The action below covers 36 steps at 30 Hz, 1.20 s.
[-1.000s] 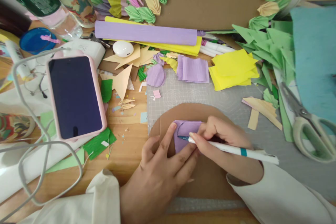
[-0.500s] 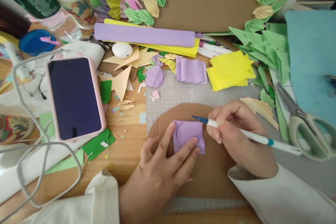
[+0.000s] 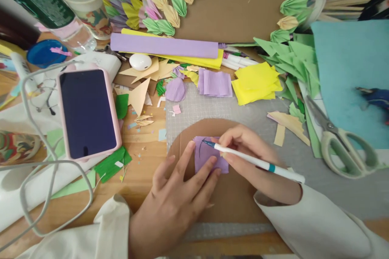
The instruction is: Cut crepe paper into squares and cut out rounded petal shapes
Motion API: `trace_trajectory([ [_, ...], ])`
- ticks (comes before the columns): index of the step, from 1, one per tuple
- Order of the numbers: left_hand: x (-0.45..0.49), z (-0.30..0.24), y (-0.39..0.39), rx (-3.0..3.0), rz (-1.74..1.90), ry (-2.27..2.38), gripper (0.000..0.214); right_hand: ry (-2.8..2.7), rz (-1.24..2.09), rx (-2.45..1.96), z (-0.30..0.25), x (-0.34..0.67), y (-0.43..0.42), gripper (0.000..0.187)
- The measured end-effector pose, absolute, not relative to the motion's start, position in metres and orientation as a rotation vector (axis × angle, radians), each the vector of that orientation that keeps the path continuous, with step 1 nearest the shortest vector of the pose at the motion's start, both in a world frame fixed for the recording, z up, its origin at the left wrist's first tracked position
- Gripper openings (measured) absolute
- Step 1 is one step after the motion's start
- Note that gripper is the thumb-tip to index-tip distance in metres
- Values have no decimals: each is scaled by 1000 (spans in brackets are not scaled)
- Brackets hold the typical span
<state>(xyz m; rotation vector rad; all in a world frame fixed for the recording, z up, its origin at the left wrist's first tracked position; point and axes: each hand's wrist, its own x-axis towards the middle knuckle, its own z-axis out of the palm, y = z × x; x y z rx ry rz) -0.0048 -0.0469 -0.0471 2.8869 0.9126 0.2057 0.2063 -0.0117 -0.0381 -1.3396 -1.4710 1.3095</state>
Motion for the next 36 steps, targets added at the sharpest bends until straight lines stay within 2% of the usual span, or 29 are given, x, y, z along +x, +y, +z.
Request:
trace_trajectory([
  [9, -6, -42, -46, 2876, 200, 928, 47, -1474, 1361, -1264, -41, 209, -13, 8],
  [22, -7, -41, -41, 2907, 52, 827, 46, -1828, 1185, -1315, -40, 216, -17, 8],
  [36, -7, -38, -40, 2946, 16, 778, 45, -1874, 1215, -1183, -41, 216, -16, 14],
])
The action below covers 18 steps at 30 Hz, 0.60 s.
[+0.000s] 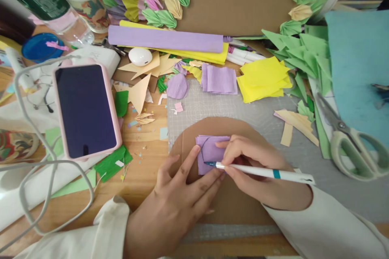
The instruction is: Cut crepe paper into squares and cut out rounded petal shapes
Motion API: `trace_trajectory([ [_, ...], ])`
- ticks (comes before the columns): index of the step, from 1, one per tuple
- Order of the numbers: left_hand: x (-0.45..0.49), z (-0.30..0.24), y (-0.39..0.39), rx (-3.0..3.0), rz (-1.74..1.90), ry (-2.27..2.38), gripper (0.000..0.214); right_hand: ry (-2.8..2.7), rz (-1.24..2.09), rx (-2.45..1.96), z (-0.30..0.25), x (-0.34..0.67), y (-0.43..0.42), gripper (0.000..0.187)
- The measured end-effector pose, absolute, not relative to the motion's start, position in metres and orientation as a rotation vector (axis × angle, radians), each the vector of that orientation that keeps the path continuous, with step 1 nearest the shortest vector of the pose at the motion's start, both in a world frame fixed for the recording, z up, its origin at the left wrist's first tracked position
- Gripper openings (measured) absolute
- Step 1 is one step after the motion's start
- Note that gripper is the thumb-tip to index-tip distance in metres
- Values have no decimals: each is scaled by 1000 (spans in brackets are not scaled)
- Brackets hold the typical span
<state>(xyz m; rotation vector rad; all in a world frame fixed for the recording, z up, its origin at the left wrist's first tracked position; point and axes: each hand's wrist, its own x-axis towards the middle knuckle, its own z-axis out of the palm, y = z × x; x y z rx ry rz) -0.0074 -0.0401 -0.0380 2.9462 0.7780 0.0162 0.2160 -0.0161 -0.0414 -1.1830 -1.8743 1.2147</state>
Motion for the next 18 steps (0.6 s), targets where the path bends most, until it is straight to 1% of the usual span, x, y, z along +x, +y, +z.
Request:
trace_trajectory([
  [5, -7, -39, -39, 2924, 22, 777, 45, -1832, 1201, -1275, -41, 216, -16, 13],
  [9, -8, -39, -40, 2898, 51, 793, 42, -1850, 1250, -1220, -40, 215, -15, 16],
  [13, -8, -37, -41, 2901, 63, 794, 42, -1812, 1233, -1288, -38, 215, -15, 14],
  [18, -8, -39, -40, 2891, 71, 773, 42, -1843, 1297, -1252, -37, 217, -13, 15],
])
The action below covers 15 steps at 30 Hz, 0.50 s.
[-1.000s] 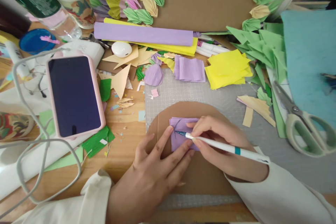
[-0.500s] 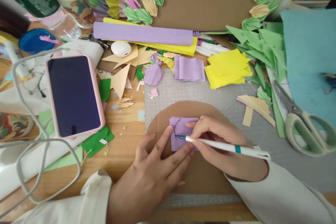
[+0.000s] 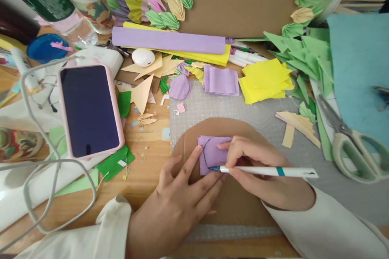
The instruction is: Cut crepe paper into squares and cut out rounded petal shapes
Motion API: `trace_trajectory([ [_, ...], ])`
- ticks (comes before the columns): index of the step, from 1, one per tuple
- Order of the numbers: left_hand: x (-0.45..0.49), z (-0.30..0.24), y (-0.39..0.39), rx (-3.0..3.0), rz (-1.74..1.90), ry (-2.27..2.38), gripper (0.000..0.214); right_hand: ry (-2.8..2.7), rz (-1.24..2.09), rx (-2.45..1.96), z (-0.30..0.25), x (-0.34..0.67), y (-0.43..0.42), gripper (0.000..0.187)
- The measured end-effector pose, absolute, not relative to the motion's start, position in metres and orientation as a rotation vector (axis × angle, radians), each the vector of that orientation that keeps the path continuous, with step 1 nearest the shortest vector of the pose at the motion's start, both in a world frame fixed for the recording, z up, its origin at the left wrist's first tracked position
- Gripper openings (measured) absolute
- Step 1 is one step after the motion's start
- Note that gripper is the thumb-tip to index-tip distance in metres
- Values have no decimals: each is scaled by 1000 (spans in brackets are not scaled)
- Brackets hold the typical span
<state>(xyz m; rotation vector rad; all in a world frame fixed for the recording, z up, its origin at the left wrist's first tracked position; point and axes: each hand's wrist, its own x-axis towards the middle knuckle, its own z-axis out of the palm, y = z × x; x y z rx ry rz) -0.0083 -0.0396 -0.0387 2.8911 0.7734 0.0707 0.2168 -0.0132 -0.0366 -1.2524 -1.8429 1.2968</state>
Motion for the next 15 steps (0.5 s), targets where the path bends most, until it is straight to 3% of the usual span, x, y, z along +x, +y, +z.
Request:
trace_trajectory([
  [5, -9, -41, -40, 2871, 129, 773, 44, -1713, 1278, -1391, -35, 213, -11, 5],
  [15, -9, -41, -55, 2880, 298, 878, 38, -1586, 1212, -1311, -37, 209, -14, 6],
])
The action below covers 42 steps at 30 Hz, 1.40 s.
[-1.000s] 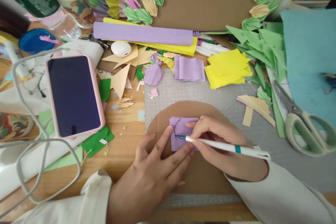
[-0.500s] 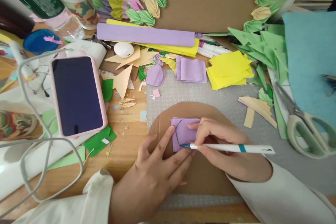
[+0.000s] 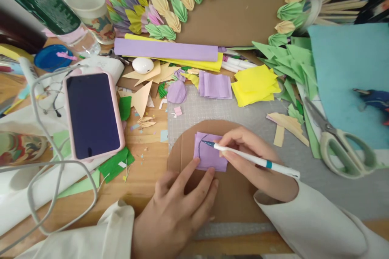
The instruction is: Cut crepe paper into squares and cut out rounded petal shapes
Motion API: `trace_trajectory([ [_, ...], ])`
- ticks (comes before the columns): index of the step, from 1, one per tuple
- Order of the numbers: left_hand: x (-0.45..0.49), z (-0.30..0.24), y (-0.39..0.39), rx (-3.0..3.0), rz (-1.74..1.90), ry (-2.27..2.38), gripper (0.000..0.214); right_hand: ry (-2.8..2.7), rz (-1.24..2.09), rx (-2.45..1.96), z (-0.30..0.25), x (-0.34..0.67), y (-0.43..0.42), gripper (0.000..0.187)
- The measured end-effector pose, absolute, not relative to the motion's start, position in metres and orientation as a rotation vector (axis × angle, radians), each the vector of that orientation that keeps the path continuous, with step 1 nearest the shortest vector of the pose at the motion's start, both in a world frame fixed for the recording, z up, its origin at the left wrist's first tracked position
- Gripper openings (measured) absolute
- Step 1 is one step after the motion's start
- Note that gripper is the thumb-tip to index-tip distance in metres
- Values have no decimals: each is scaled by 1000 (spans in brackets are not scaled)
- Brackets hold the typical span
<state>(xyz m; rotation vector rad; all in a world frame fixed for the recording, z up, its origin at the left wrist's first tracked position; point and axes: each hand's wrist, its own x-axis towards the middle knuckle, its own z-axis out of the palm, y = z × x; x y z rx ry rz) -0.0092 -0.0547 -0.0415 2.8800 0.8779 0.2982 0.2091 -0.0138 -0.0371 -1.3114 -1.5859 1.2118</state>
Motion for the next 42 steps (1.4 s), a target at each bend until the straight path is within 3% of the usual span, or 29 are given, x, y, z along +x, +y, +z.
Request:
trace_trajectory([
  [4, -9, -43, -54, 2905, 280, 851, 39, -1570, 1264, -1166, -36, 212, -23, 15],
  [8, -8, -42, -52, 2890, 288, 849, 38, -1662, 1350, -1217, -40, 214, -25, 11],
  [42, -10, -42, -56, 2961, 133, 732, 45, -1808, 1256, -1235, -44, 215, -24, 19],
])
